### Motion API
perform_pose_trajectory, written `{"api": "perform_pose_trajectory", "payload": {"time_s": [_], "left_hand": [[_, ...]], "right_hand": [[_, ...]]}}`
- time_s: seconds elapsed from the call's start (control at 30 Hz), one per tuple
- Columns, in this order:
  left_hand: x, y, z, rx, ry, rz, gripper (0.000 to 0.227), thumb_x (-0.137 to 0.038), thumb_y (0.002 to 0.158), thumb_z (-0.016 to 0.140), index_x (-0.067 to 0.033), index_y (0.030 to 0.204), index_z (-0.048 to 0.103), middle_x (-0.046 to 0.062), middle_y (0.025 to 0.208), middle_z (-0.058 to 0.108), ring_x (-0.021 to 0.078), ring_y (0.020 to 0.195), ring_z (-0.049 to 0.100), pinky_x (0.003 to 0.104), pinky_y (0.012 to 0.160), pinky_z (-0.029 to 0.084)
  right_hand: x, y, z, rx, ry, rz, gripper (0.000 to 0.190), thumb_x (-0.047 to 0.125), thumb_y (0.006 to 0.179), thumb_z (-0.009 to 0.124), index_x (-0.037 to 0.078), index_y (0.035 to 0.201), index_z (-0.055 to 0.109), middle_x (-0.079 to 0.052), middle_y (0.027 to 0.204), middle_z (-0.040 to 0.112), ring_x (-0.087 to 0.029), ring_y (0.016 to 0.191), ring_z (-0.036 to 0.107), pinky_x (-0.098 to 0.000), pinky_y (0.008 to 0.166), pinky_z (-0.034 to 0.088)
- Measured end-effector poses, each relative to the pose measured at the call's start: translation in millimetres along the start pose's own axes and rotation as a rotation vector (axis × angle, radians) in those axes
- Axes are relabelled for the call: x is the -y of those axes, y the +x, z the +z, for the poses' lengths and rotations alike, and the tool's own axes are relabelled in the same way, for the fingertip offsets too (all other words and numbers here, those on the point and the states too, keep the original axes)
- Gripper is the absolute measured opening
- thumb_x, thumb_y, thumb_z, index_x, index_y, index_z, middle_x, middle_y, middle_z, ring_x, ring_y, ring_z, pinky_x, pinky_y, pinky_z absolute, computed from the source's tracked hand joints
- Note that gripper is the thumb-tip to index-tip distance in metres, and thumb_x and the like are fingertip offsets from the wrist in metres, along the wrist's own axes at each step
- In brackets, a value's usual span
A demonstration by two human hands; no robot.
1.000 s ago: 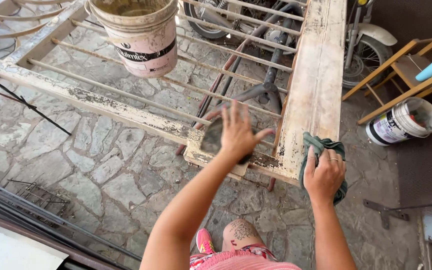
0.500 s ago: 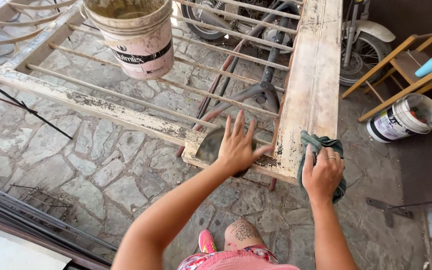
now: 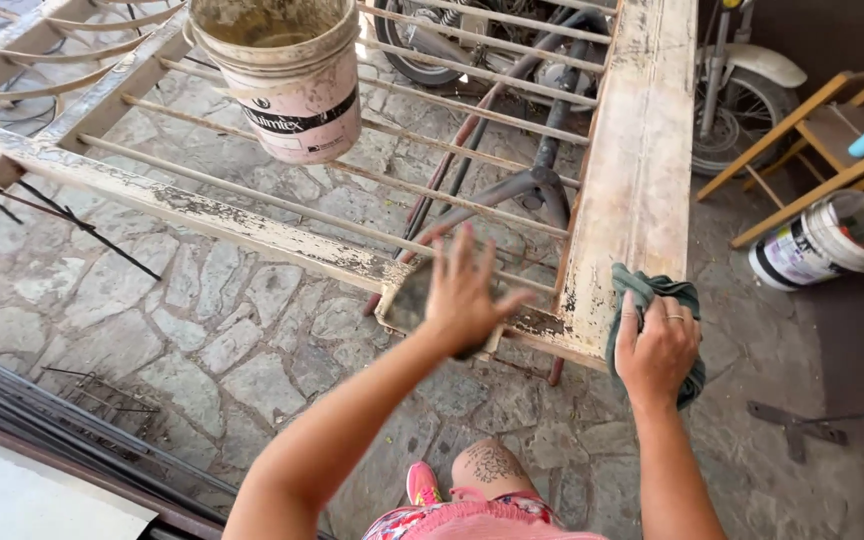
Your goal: Sanding the metal frame of a gate using a sanding block and wiping it with a cloth.
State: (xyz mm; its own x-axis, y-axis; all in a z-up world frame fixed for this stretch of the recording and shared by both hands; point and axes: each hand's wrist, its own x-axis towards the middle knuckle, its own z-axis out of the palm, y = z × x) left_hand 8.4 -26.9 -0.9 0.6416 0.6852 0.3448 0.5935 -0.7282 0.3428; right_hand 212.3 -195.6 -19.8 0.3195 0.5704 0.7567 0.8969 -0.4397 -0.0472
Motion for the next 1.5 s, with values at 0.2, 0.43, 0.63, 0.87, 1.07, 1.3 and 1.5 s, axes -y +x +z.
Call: {"api": "perform_pose_trajectory", "payload": {"time_s": [0.2,0.43,0.63,0.87,1.07,1.3,1.5], "left_hand": [[8.1,35.1,38.2,-0.057,0.032,-0.157,0.108,-0.086,0.088,0.028,0.0021,0.149,0.044,0.039,0.158,0.022,0.0406,0.155,0.012,0.061,0.125,0.003],[-10.0,-8.6,-31.6,0.202,-0.012,-0.044,0.105,-0.086,0.088,0.02,-0.0049,0.153,0.039,0.032,0.163,0.017,0.035,0.156,0.008,0.058,0.124,-0.002],[18.7,34.2,47.3,-0.267,0.08,-0.103,0.105,-0.085,0.087,0.038,0.0029,0.142,0.055,0.041,0.152,0.033,0.0421,0.152,0.023,0.061,0.123,0.012],[19.7,-9.0,6.7,0.07,-0.019,0.068,0.107,-0.089,0.085,0.025,-0.0069,0.15,0.046,0.028,0.164,0.02,0.0336,0.156,0.008,0.056,0.125,-0.001],[57.5,21.4,22.7,-0.091,0.125,-0.198,0.109,-0.09,0.087,0.03,-0.0043,0.154,0.041,0.033,0.161,0.024,0.0352,0.156,0.011,0.058,0.125,-0.004],[33.7,-18.6,-1.9,-0.132,0.004,0.033,0.101,-0.086,0.082,0.044,-0.0068,0.145,0.052,0.024,0.159,0.03,0.0351,0.153,0.02,0.06,0.123,0.01],[73.9,20.5,-1.0,-0.069,0.093,-0.247,0.11,-0.089,0.085,0.037,-0.002,0.153,0.042,0.032,0.161,0.025,0.0366,0.156,0.011,0.058,0.125,0.006]], "right_hand": [[-2.8,-5.8,-1.6,0.01,-0.014,-0.001,0.037,0.03,0.113,0.063,0.003,0.088,0.062,-0.012,0.088,0.06,-0.036,0.084,0.063,-0.0451,0.078,0.048],[-5.6,-6.3,-0.8,0.01,-0.012,0.013,0.039,0.033,0.113,0.063,0.005,0.086,0.063,-0.01,0.087,0.06,-0.035,0.084,0.063,-0.0435,0.077,0.048],[-3.5,-4.8,-2.1,0.002,-0.007,0.007,0.039,0.033,0.113,0.062,0.003,0.088,0.065,-0.011,0.088,0.062,-0.036,0.085,0.064,-0.0437,0.076,0.048],[-9.5,-7.4,5.6,0.004,0.02,0.005,0.039,0.032,0.113,0.063,0.002,0.088,0.065,-0.012,0.089,0.062,-0.036,0.085,0.064,-0.0437,0.077,0.048],[-7.0,-8.0,1.5,-0.02,0.001,-0.016,0.04,0.031,0.114,0.064,0.003,0.085,0.063,-0.012,0.086,0.061,-0.036,0.083,0.063,-0.0436,0.076,0.048],[-13.2,-13.3,9.4,-0.011,-0.034,-0.034,0.04,0.033,0.114,0.063,0.005,0.086,0.062,-0.01,0.088,0.059,-0.035,0.084,0.062,-0.0441,0.077,0.047],[-10.8,-10.4,5.9,-0.03,-0.068,-0.04,0.038,0.032,0.112,0.065,0.005,0.086,0.061,-0.011,0.086,0.058,-0.035,0.082,0.063,-0.0448,0.075,0.048]]}}
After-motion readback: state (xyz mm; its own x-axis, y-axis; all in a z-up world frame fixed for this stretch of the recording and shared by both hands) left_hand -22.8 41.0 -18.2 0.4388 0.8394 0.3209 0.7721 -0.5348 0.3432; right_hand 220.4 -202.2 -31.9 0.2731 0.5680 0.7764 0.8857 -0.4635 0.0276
